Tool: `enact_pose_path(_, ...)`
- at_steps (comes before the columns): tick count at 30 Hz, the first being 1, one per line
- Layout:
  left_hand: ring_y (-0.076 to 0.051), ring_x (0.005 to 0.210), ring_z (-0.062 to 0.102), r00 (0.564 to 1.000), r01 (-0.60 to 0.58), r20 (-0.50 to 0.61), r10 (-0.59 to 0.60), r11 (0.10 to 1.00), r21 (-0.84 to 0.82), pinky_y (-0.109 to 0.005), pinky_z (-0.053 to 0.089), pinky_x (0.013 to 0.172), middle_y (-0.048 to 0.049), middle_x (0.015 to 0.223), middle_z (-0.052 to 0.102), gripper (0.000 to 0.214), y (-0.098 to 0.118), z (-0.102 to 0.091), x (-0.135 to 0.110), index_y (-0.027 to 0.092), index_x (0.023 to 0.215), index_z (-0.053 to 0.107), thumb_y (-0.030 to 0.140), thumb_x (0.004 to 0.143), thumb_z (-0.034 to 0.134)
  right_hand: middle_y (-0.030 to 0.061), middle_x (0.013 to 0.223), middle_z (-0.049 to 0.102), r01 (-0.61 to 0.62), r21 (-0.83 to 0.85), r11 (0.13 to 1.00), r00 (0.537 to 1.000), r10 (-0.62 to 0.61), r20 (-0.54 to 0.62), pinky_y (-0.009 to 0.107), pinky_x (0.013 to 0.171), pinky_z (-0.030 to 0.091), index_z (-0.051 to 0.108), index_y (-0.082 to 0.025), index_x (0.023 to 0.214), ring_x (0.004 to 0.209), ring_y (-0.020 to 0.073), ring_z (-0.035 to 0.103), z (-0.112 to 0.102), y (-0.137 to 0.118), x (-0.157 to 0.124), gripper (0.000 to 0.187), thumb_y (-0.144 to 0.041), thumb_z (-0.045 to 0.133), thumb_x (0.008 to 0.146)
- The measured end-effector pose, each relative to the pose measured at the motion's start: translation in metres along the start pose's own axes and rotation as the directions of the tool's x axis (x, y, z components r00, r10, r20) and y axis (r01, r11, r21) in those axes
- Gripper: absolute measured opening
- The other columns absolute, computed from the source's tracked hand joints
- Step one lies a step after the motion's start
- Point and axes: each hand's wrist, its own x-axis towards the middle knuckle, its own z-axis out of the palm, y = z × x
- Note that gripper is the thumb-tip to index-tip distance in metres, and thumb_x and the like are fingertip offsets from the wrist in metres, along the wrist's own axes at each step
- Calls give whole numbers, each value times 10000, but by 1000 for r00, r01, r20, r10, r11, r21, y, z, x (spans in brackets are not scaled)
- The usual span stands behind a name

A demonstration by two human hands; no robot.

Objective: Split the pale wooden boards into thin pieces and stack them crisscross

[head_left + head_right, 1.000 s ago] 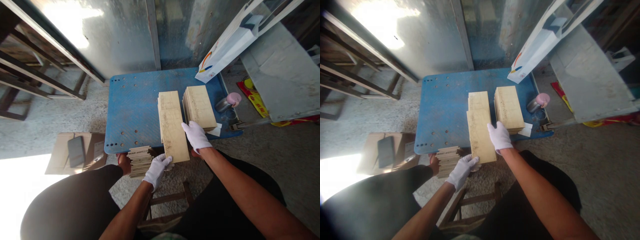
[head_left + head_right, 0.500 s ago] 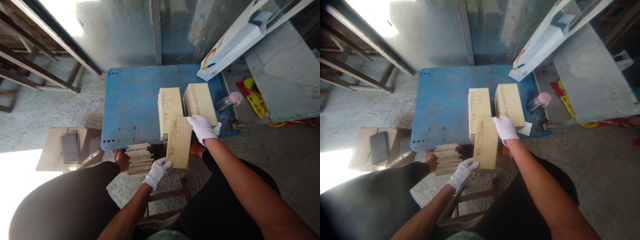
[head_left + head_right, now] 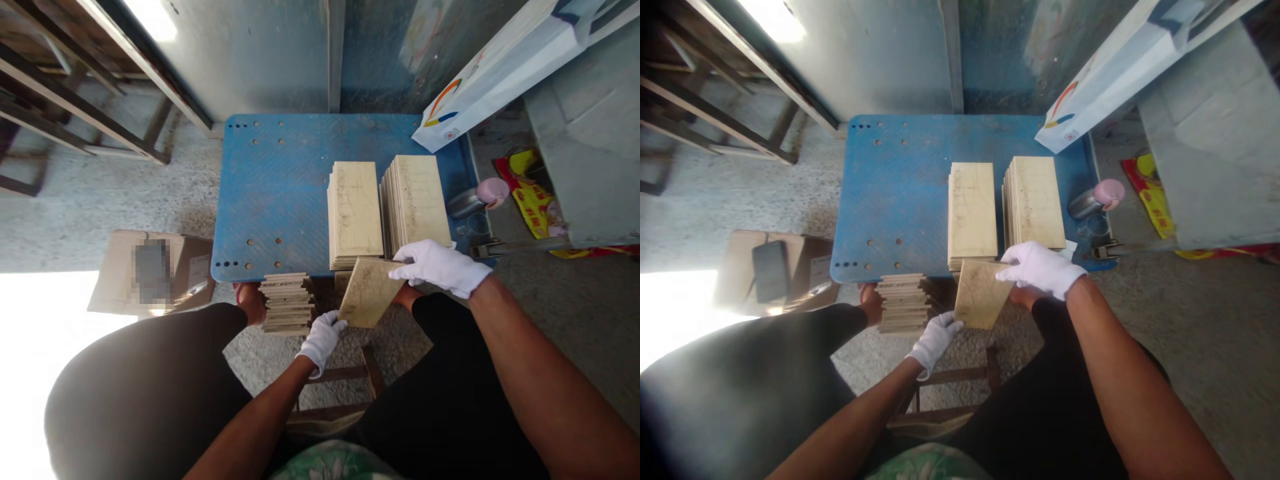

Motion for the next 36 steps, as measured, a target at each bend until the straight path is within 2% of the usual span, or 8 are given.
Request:
enact_pose_path(3,-221,982,657,1000,20,-22,-18,996,86,-367,458,975,-105,1020,741,287,-9,0,-2,127,1054,706,203,784,646,-23,648,634,91,-209,974,996,-88,26,240,550,378,686,-184,703,605,133,556,14,1,0,100,-260,747,680)
enact_pose_path(6,-246,1034,647,999,8,-44,-1,986,166,-381,442,994,-128,1089,721,383,-7,1,-4,143,1151,678,249,783,673,-17,732,641,162,-333,929,987,-156,47,245,596,376,688,-201,719,670,139,571,34,5,5,82,-269,732,711)
enact_pose_path(11,-291,1167,599,993,30,-122,0,968,247,-395,401,1046,-150,1198,680,589,10,1,-3,174,1270,615,236,701,760,16,819,628,194,-460,866,979,-198,40,254,665,375,690,-201,765,747,154,559,74,21,19,54,-251,711,769)
enact_pose_path(15,-312,1245,549,985,83,-169,-42,967,242,-401,374,1080,-220,1310,599,731,14,1,2,104,1380,510,230,705,761,51,878,626,173,-504,847,980,-198,4,262,713,389,694,-186,840,810,177,565,95,37,36,78,-257,689,807)
enact_pose_path(20,-291,1195,589,992,41,-129,-16,980,194,-374,426,1036,-218,1305,602,750,20,3,8,81,1420,456,240,741,730,68,928,621,131,-529,838,981,-187,-55,266,749,401,689,-188,879,852,186,569,102,55,51,105,-274,634,857)
enact_pose_path(27,-255,1115,633,993,-10,-116,19,997,75,-341,468,984,-186,1319,601,752,40,6,8,130,1427,449,203,735,735,97,999,626,58,-557,829,979,-158,-132,282,830,411,692,-160,926,940,201,573,111,77,57,132,-260,615,886)
enact_pose_path(31,-246,1092,644,991,-39,-129,36,999,-19,-319,480,962,-130,1243,660,822,41,11,8,198,1421,462,212,672,801,114,1038,618,61,-540,840,979,-156,-132,285,843,420,697,-155,956,972,207,577,115,83,59,143,-240,601,892)
enact_pose_path(36,-250,1088,648,990,-10,-140,3,999,-53,-311,485,948,-135,1229,665,939,43,17,8,195,1473,379,238,648,825,110,1046,635,76,-514,855,973,-175,-148,283,869,425,696,-159,1010,961,200,590,115,83,61,170,-234,592,897)
